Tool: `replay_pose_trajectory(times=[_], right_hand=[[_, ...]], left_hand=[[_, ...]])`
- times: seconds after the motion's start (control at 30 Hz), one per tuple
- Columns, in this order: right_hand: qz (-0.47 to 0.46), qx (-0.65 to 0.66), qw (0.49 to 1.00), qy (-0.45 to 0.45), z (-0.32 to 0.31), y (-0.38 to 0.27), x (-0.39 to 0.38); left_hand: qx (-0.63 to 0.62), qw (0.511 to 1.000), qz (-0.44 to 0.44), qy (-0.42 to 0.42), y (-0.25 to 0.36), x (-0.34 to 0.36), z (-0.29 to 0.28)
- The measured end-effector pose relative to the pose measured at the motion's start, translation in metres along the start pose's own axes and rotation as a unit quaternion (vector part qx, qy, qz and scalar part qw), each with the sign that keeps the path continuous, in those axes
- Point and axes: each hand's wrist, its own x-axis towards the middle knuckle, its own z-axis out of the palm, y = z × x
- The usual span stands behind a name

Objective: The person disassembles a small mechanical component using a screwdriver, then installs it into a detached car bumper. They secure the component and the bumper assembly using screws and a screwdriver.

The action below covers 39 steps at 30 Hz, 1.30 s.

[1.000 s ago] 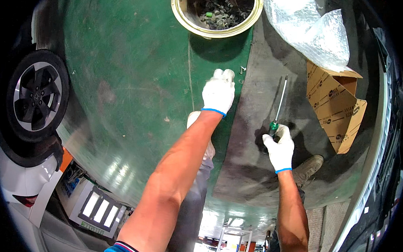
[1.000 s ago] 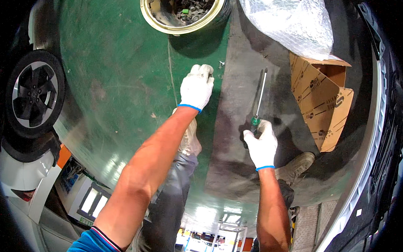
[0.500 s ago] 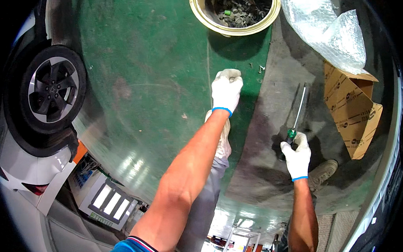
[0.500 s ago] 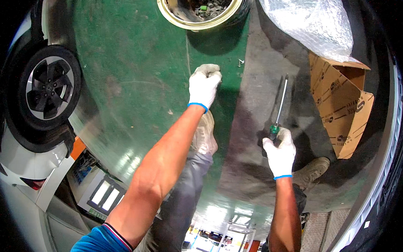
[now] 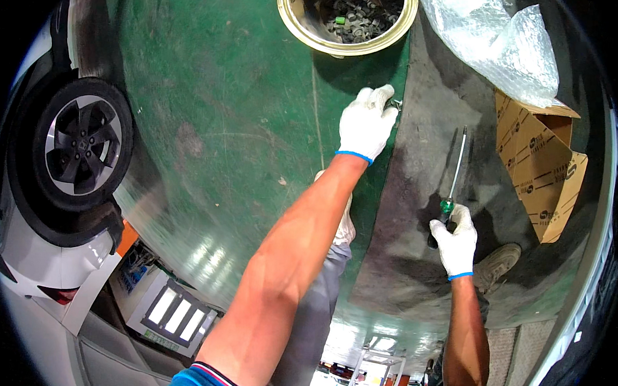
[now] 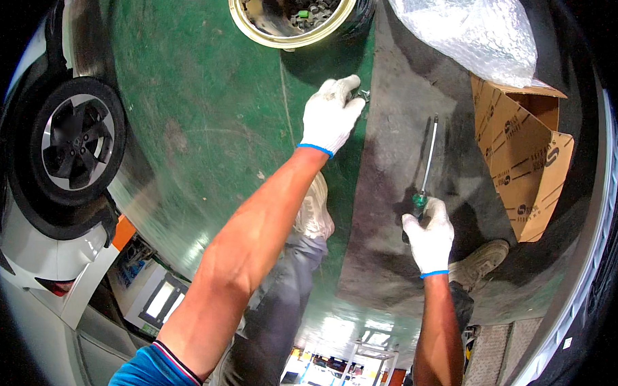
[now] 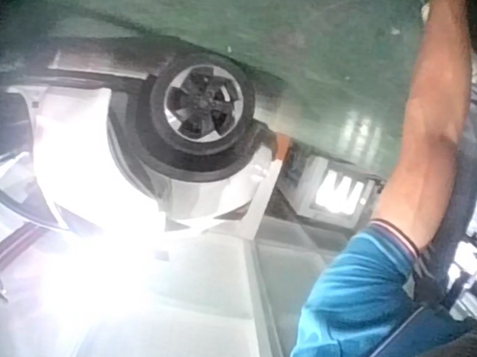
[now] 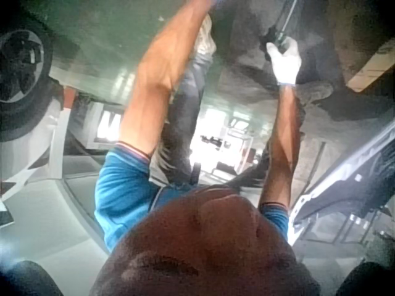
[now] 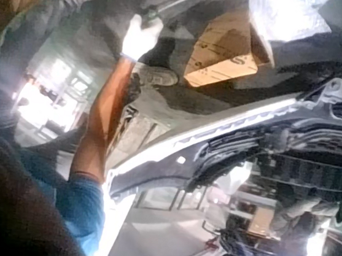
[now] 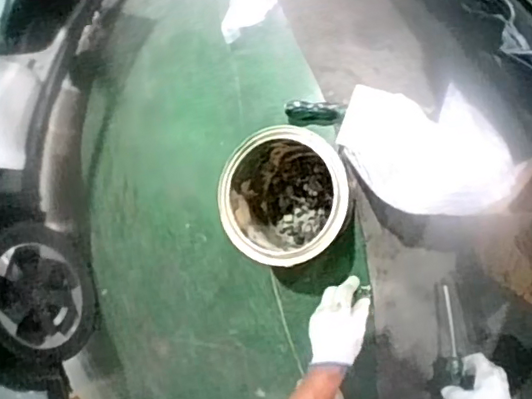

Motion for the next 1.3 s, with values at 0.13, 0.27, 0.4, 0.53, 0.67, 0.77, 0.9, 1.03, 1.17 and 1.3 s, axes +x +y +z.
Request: replay_pose_trajectory(times=[0.13,0.27,0.4,0.53,0.67,0.77,0.9,1.03,1.17,1.3], right_hand=[[0.025,-0.002,1.000,-0.013,-0.002,-0.002,-0.002],[0.027,-0.013,0.999,-0.013,-0.004,-0.001,-0.003],[0.049,0.026,0.998,-0.012,-0.007,0.007,-0.001],[0.021,-0.009,1.000,-0.003,-0.013,0.007,-0.001],[0.023,-0.012,1.000,-0.003,-0.015,0.012,-0.003],[0.021,0.012,1.000,-0.010,-0.019,0.005,-0.003],[0.021,-0.004,1.000,-0.010,-0.022,0.005,-0.004],[0.017,0.007,1.000,-0.014,-0.023,0.002,-0.004],[0.009,0.013,1.000,-0.015,-0.020,0.005,-0.003],[0.009,0.001,1.000,-0.023,-0.019,0.000,-0.001]], left_hand=[[-0.005,1.000,-0.012,0.001,0.004,-0.011,0.008],[0.004,0.999,-0.041,0.028,0.013,-0.009,0.016],[0.024,0.997,-0.064,0.030,0.019,-0.008,0.016],[0.059,0.993,-0.092,0.038,0.020,-0.008,0.016],[0.079,0.990,-0.103,0.048,0.021,-0.007,0.019],[0.031,0.990,-0.119,0.076,0.014,-0.004,0.016],[-0.087,0.975,-0.196,0.057,0.010,-0.007,0.002],[-0.196,0.953,-0.226,0.044,-0.005,-0.004,-0.008],[-0.323,0.903,-0.285,0.009,-0.016,-0.005,-0.012],[-0.271,0.928,-0.256,0.021,-0.032,-0.005,-0.012]])
